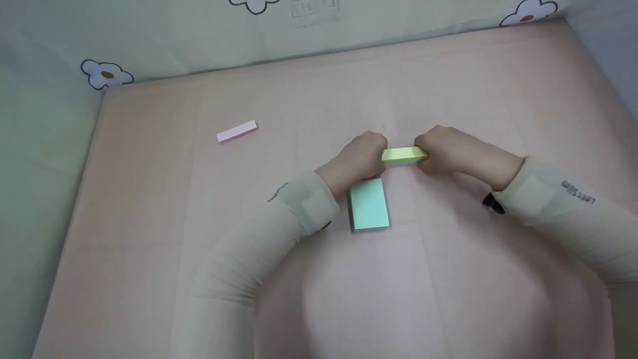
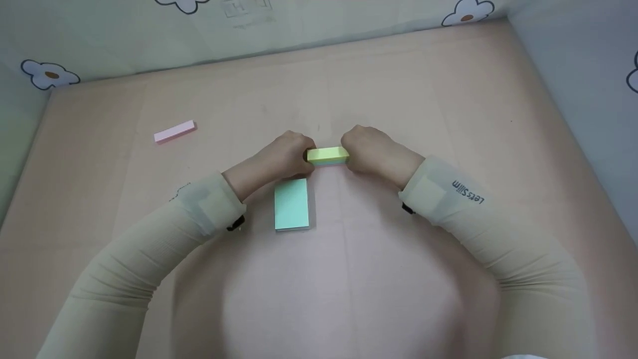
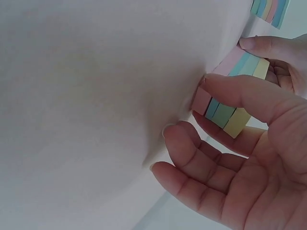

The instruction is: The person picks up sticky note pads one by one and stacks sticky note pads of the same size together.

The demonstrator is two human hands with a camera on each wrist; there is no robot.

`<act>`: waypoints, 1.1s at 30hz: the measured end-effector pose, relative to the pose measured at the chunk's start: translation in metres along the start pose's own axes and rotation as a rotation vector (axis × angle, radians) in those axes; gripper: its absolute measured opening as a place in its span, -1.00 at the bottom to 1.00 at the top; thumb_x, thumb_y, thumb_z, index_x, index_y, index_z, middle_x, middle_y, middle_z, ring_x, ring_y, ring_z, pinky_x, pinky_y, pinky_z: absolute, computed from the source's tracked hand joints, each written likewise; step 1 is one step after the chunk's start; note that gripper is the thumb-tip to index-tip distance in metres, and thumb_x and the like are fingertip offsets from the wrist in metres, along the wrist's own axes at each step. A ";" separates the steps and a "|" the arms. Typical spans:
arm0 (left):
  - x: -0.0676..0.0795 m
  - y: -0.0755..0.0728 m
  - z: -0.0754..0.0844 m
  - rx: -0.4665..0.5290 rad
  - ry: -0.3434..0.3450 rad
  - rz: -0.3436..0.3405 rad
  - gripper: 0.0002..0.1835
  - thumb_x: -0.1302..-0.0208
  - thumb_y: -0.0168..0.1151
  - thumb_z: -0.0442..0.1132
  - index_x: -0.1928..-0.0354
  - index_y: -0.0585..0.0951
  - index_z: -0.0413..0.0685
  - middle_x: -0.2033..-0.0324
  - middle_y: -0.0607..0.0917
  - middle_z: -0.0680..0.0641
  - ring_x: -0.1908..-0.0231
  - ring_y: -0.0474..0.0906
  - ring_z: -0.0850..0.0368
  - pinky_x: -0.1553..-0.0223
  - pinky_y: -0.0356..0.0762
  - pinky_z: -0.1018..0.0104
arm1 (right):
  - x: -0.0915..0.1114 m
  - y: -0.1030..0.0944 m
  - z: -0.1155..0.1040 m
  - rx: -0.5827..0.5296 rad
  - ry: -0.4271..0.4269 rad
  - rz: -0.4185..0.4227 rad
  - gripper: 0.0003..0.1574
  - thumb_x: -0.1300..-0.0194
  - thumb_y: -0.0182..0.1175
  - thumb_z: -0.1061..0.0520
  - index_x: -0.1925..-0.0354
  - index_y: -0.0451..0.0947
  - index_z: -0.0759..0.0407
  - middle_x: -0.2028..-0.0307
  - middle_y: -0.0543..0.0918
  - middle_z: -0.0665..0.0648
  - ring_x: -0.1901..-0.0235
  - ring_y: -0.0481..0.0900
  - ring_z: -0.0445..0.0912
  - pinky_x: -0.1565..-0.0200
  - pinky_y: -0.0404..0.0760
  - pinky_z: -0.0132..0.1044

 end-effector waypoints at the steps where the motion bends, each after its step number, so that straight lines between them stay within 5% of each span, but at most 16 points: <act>1: 0.000 0.000 0.000 0.003 -0.002 -0.001 -0.71 -0.09 0.14 -0.43 0.09 0.60 -0.16 0.27 0.66 -0.06 0.42 0.40 0.17 0.29 0.45 0.40 | 0.000 0.000 0.000 0.003 0.001 0.002 -0.91 0.02 0.12 0.36 0.42 0.51 0.29 0.57 0.44 0.12 0.54 0.30 -0.04 0.44 0.30 -0.25; 18: 0.006 -0.002 -0.007 0.061 0.009 -0.034 -0.69 -0.08 0.09 -0.45 0.09 0.57 -0.17 0.23 0.63 -0.06 0.37 0.39 0.15 0.33 0.41 0.41 | -0.001 -0.002 -0.007 0.036 -0.043 0.049 -0.96 0.05 0.16 0.34 0.49 0.49 0.30 0.64 0.40 0.08 0.58 0.28 -0.06 0.48 0.28 -0.27; 26: 0.025 -0.018 -0.042 0.118 -0.059 -0.009 -0.54 -0.18 0.06 -0.36 -0.16 0.42 -0.10 -0.05 0.52 -0.07 0.13 0.36 0.12 0.08 0.38 0.33 | -0.002 -0.002 -0.006 0.050 -0.031 0.047 -0.90 0.02 0.15 0.32 0.42 0.53 0.32 0.58 0.49 0.12 0.55 0.32 -0.04 0.44 0.33 -0.24; 30: 0.035 -0.026 -0.058 0.139 -0.076 0.055 -0.59 -0.18 0.06 -0.34 -0.11 0.47 -0.07 0.07 0.57 -0.06 0.21 0.38 0.12 0.14 0.39 0.31 | -0.001 -0.003 -0.006 0.057 -0.040 0.056 -0.91 0.01 0.16 0.32 0.42 0.53 0.32 0.58 0.50 0.12 0.55 0.33 -0.04 0.44 0.33 -0.23; 33: 0.037 -0.027 -0.054 0.161 -0.046 0.079 -0.62 -0.16 0.06 -0.29 -0.06 0.51 -0.04 0.24 0.58 -0.02 0.29 0.39 0.13 0.23 0.37 0.33 | -0.001 -0.003 -0.006 0.058 -0.040 0.058 -0.91 0.02 0.16 0.32 0.43 0.52 0.32 0.59 0.50 0.12 0.56 0.33 -0.04 0.45 0.32 -0.23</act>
Point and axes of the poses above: each hand's wrist, its own x-axis away from the middle knuckle, its own y-axis out of the palm, z = x × y, the point moved 10 cm from there along -x, towards the middle knuckle
